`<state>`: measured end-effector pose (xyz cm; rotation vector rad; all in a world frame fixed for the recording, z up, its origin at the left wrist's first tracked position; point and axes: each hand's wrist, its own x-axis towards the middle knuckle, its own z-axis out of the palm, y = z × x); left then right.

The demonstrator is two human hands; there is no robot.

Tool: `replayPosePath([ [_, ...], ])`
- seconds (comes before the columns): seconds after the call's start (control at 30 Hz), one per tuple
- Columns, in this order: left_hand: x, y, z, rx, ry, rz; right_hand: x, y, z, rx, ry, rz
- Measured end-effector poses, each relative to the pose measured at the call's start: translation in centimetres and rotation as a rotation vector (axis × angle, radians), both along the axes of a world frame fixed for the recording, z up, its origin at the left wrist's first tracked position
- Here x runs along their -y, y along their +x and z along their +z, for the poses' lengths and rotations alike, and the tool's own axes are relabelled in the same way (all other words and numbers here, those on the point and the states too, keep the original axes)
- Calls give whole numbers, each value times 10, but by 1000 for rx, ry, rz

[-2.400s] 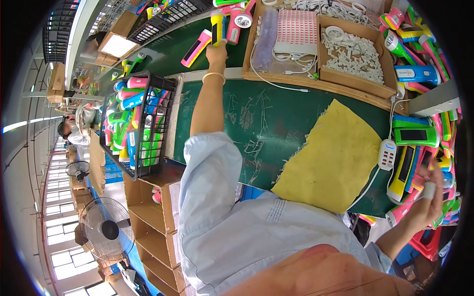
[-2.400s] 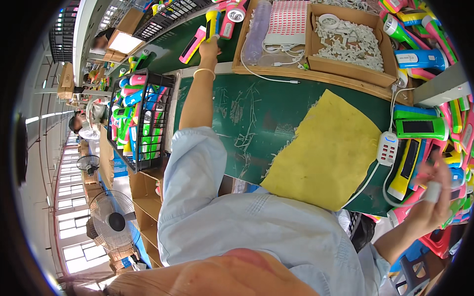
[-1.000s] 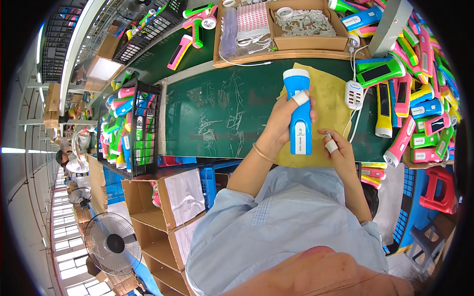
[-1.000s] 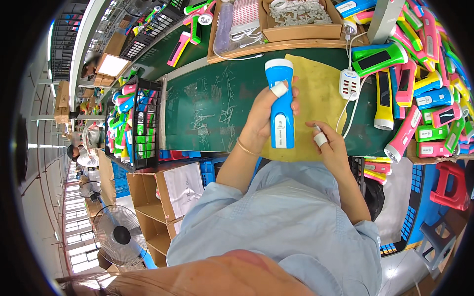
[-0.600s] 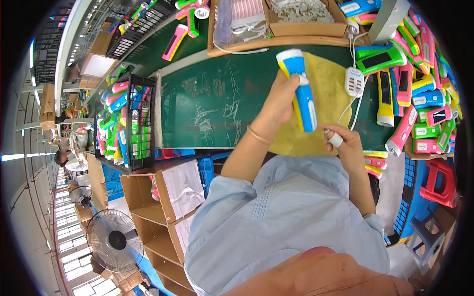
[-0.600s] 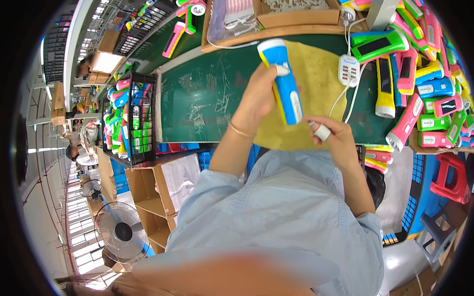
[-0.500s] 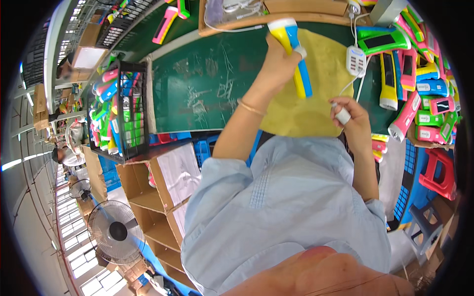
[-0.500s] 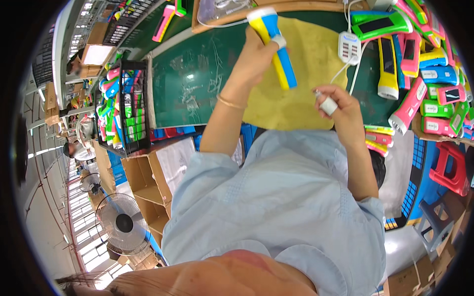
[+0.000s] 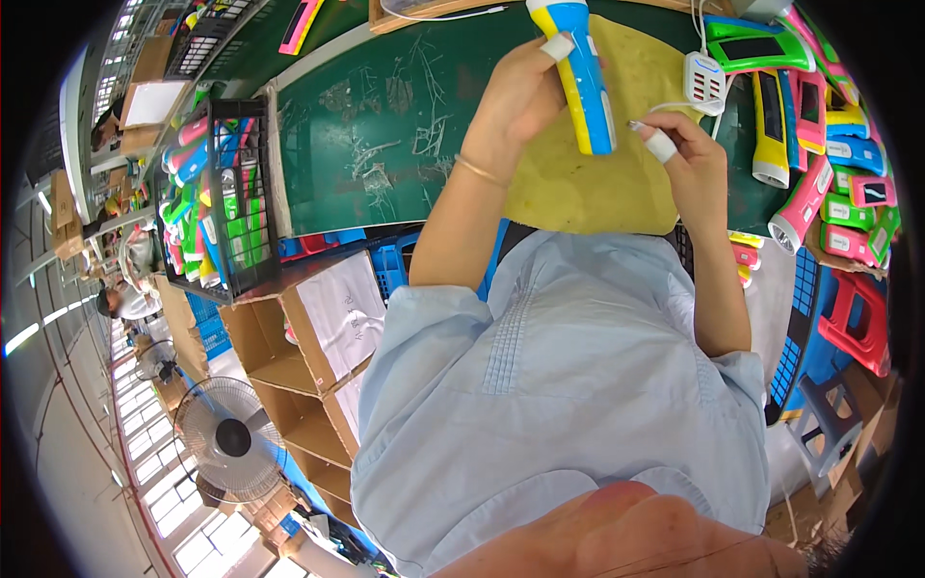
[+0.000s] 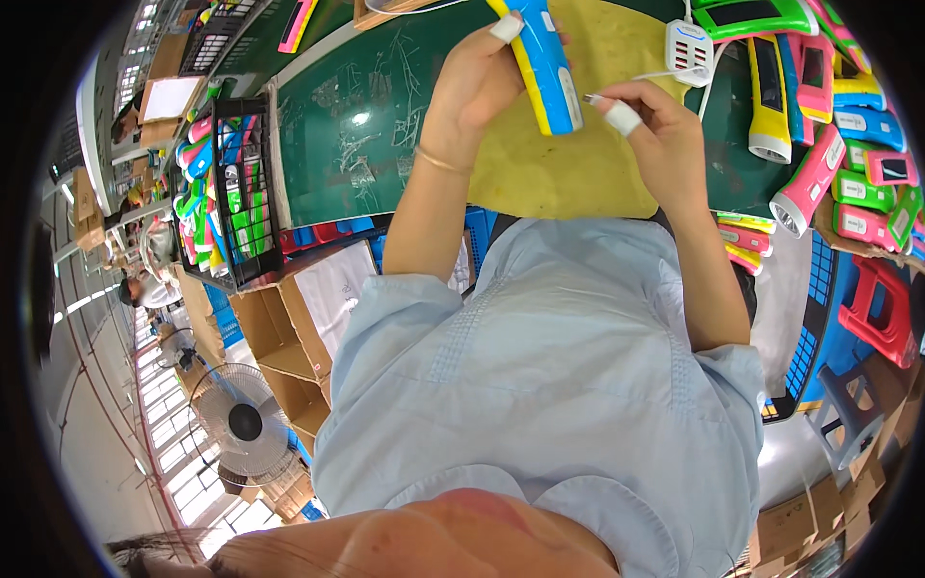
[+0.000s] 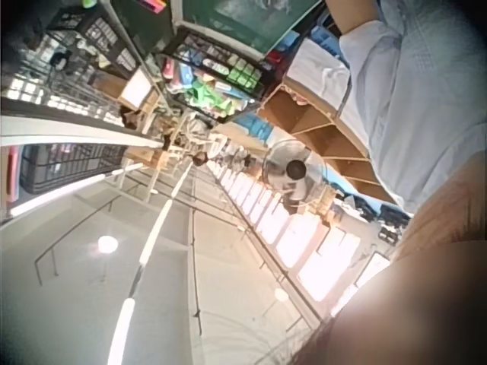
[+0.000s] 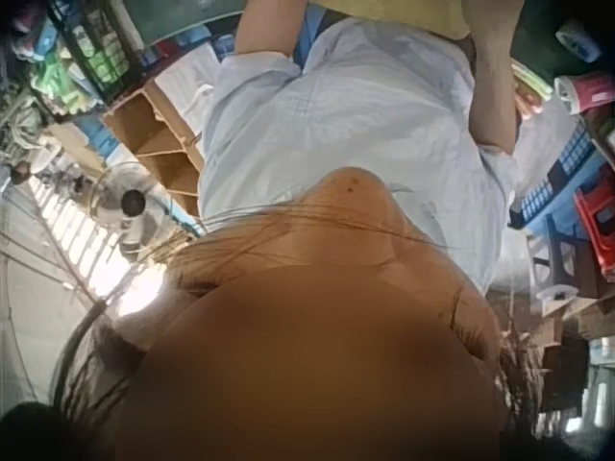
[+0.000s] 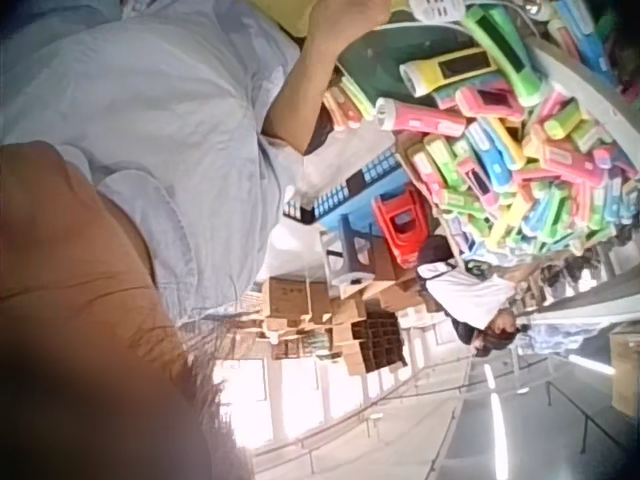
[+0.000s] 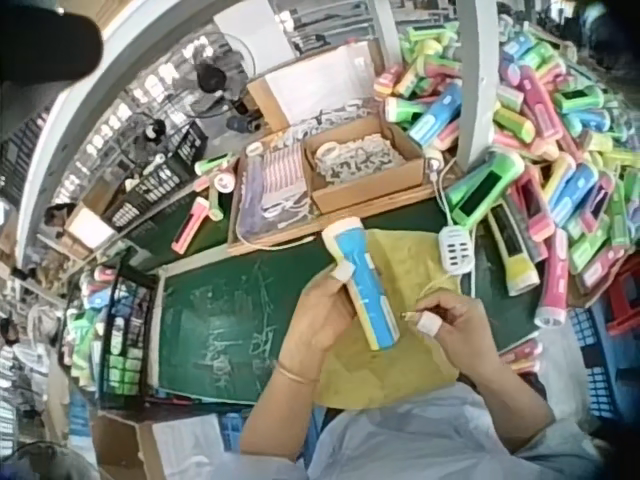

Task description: The recorder is cleaning and testing hand-cranked solar flashlights at a factory station.

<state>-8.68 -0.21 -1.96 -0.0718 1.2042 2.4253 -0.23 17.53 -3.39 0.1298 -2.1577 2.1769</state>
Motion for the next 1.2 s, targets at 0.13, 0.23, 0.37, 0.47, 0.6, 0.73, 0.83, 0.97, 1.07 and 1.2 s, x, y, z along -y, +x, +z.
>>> replayPosePath([
  [0.13, -9, 23, -1, 10, 76, -58, 14, -11, 14, -278, 474, -91],
  [0.23, -18, 30, 0, -202, -352, 95, 19, -21, 44, -643, 915, 22],
  [0.37, -11, 29, 8, -218, 70, 114, 5, -17, 76, -98, 274, 609],
  [0.47, -5, 29, 12, -372, 178, 100, 14, 3, 63, -435, 392, 384],
  [0.6, -2, 42, 11, -82, 764, -108, 22, 22, 32, -1006, 544, 313],
  [0.73, -3, 54, 7, -55, 970, -114, 16, 24, 37, -1219, 478, 531],
  [0.83, -4, 55, 7, -58, 938, -61, 18, 24, 50, -1064, 473, 444],
  [0.97, -9, 58, 13, -238, 701, 158, 40, 26, 43, -549, 475, 23],
  [1.07, -12, 64, 21, -651, -114, 203, 51, 21, 24, -17, 197, 31],
  [1.2, -8, 63, 29, -409, -115, 220, 40, 14, 13, 131, 0, 202],
])
